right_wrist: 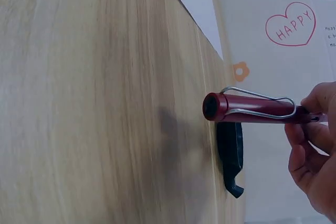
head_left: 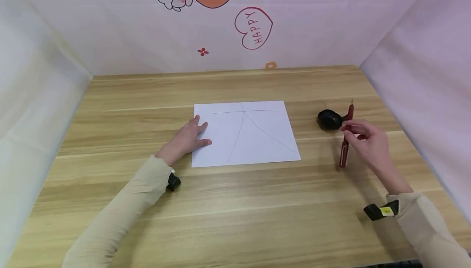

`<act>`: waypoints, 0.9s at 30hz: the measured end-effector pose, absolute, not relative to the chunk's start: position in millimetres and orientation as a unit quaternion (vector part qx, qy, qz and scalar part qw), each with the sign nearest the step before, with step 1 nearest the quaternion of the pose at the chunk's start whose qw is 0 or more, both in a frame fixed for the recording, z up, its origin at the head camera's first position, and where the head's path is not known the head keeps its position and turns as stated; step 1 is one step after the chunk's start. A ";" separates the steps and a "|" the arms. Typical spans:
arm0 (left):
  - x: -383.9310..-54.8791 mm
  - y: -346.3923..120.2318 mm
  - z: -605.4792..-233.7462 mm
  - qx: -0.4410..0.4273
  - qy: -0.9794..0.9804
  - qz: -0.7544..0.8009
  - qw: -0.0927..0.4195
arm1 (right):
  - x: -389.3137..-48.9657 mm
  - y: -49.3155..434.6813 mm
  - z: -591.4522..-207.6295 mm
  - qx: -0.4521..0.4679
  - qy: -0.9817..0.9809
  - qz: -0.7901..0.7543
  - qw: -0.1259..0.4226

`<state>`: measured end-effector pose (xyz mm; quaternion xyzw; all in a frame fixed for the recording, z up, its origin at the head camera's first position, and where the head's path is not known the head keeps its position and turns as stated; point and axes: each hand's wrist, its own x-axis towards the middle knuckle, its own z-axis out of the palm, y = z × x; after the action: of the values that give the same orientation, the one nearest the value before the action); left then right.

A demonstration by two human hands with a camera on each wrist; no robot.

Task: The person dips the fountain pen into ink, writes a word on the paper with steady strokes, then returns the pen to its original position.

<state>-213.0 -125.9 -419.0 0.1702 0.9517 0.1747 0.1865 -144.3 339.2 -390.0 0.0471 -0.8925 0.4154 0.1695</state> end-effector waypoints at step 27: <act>-214.1 -125.7 -420.0 0.169 0.952 0.175 0.188 | -175.1 390.4 -405.7 0.030 -0.968 0.233 0.090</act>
<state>-214.1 -125.7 -420.0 0.1686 0.9516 0.1752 0.1881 -175.1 390.4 -405.7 0.0296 -0.9679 0.2328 0.0904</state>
